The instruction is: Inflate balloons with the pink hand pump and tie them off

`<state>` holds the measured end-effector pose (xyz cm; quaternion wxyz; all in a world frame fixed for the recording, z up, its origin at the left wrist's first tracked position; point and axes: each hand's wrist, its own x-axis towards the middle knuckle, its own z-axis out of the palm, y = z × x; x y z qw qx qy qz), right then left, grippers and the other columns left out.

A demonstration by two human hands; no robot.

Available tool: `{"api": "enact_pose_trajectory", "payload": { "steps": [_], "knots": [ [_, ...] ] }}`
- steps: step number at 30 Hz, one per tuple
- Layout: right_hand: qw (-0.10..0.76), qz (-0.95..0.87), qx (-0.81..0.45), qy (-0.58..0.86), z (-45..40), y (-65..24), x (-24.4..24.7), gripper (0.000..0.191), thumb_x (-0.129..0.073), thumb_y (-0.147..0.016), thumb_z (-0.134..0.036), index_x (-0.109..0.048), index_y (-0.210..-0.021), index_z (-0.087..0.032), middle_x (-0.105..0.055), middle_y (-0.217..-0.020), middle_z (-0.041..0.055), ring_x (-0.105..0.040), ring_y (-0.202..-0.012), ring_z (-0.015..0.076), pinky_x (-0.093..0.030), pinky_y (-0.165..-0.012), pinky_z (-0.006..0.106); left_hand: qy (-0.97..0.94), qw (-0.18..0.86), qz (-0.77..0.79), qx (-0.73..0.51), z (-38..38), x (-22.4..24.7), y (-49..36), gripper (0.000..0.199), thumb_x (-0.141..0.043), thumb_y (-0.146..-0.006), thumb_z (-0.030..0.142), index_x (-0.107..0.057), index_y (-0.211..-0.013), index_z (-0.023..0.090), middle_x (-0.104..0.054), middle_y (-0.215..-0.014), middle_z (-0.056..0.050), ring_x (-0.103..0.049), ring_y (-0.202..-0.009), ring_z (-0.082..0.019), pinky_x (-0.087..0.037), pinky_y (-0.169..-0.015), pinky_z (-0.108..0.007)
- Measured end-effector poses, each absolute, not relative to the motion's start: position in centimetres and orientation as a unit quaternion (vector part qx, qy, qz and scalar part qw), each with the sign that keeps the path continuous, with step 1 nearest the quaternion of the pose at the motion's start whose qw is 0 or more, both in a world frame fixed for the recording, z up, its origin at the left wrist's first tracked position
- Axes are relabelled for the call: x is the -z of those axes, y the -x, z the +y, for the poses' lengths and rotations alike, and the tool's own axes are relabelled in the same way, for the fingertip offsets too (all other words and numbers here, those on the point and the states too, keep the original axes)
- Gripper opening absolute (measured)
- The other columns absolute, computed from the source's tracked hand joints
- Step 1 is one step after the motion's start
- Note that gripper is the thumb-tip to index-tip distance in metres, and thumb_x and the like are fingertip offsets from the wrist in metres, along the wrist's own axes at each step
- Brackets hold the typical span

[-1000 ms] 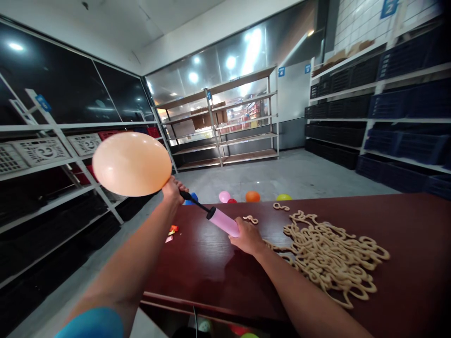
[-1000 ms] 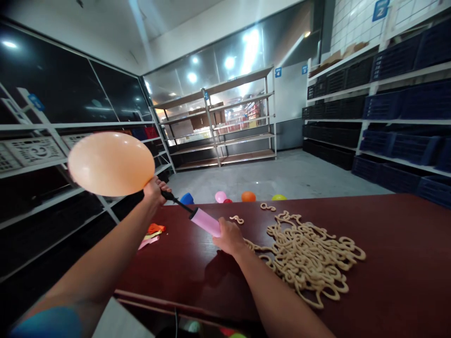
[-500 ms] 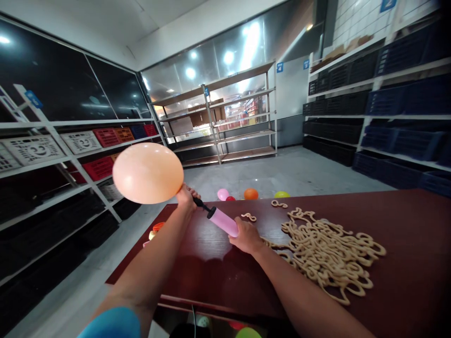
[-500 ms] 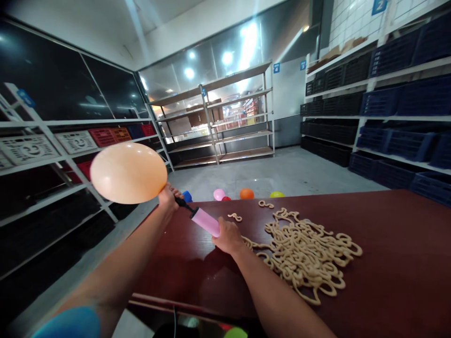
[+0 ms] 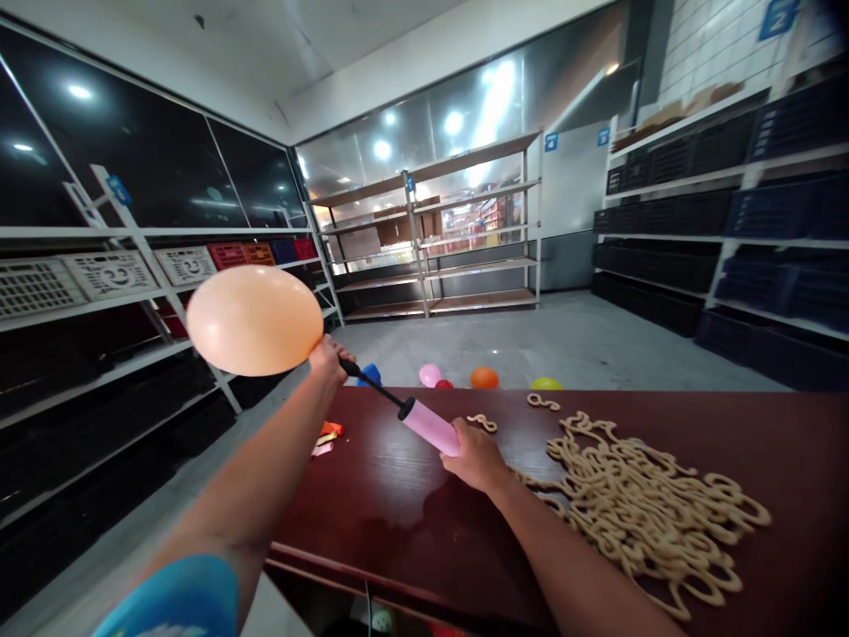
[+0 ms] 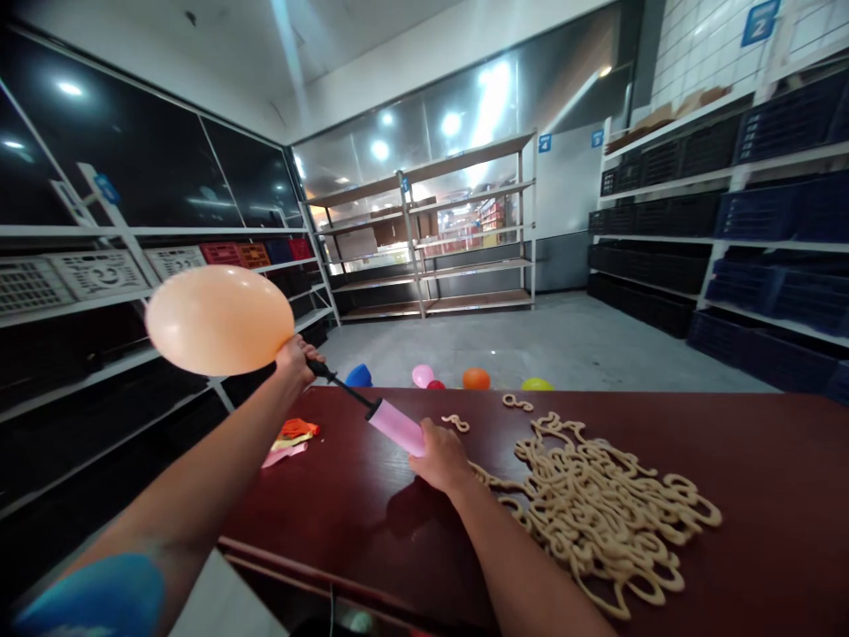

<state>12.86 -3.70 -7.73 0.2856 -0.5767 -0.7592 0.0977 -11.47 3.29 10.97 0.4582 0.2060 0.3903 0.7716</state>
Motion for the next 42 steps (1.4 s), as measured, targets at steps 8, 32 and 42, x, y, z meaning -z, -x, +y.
{"api": "enact_pose_trajectory", "payload": {
  "steps": [8,32,42],
  "knots": [
    [0.268,-0.758,-0.084,0.588,-3.5,-12.7,8.6,0.033,-0.063,-0.068,-0.032,-0.048,-0.095,-0.021,-0.062,-0.086,0.0041,-0.058,-0.080,0.0202,-0.033,-0.066,0.027,-0.228,0.476,0.379,-0.760,4.0,-11.1,10.7,0.032,-0.050,-0.075,0.019,-0.021,-0.059,0.021,-0.019,-0.043,0.009,-0.023,-0.029,-0.005,-0.022,-0.032,-0.019],
    [0.296,-0.754,-0.057,0.584,-4.0,-12.4,7.4,0.030,-0.060,-0.070,-0.034,-0.048,-0.094,-0.020,-0.063,-0.085,0.0039,-0.058,-0.079,0.0194,-0.035,-0.066,0.027,-0.236,0.485,0.376,-0.754,4.0,-14.3,11.1,0.034,-0.049,-0.075,0.019,-0.019,-0.059,0.021,-0.016,-0.042,0.008,-0.020,-0.029,-0.006,-0.022,-0.031,-0.020],
    [0.244,-0.759,-0.059,0.600,-4.0,-12.7,8.1,0.034,-0.062,-0.069,-0.037,-0.048,-0.095,-0.019,-0.063,-0.086,0.0063,-0.059,-0.079,0.0207,-0.036,-0.070,0.029,-0.202,0.505,0.408,-0.733,4.0,-5.8,6.0,0.030,-0.048,-0.075,0.023,-0.023,-0.058,0.021,-0.019,-0.042,0.008,-0.023,-0.030,-0.006,-0.023,-0.032,-0.020]
  ]
}}
